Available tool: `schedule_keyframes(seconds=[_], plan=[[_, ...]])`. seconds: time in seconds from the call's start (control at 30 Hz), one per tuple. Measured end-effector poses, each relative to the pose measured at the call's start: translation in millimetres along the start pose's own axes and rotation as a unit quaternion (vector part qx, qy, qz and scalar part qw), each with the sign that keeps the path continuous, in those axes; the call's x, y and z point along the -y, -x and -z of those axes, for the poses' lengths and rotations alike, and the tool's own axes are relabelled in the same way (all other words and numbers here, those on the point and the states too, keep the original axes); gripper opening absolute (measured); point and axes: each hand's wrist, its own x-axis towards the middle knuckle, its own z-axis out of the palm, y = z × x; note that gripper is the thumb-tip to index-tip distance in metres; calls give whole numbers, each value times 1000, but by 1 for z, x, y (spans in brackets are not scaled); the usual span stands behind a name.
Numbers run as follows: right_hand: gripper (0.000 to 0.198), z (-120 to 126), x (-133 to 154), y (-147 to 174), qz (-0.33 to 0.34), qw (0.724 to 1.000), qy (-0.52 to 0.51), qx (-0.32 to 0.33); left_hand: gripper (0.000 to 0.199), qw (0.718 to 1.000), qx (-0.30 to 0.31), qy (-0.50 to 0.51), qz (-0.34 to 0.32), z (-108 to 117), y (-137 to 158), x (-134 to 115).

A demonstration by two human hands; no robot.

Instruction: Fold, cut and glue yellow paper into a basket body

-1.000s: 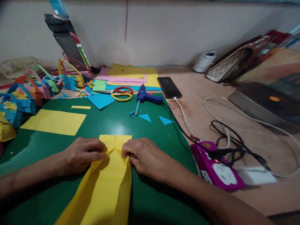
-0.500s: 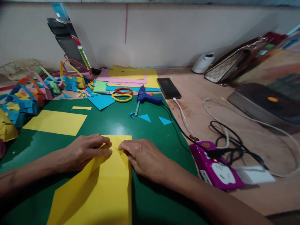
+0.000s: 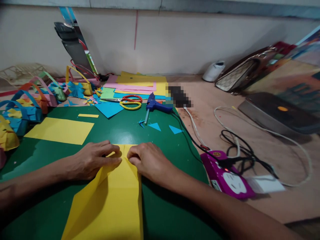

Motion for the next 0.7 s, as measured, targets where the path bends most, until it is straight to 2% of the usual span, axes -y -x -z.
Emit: schedule_keyframes(seconds=[0.17,0.3,0.5,0.7], plan=[[13,4,6,-15,-67,995,70,23,34,998,-4,58,-15,1,-1,0],[6,5,8,-23,-113,989,88,47,36,995,-22,96,-21,3,-3,2],[5,10,10,-29,-139,984,88,73,39,990,-25,135,-13,3,-5,5],[3,11,10,-33,-157,981,68,91,27,990,-18,139,-2,2,-7,5]])
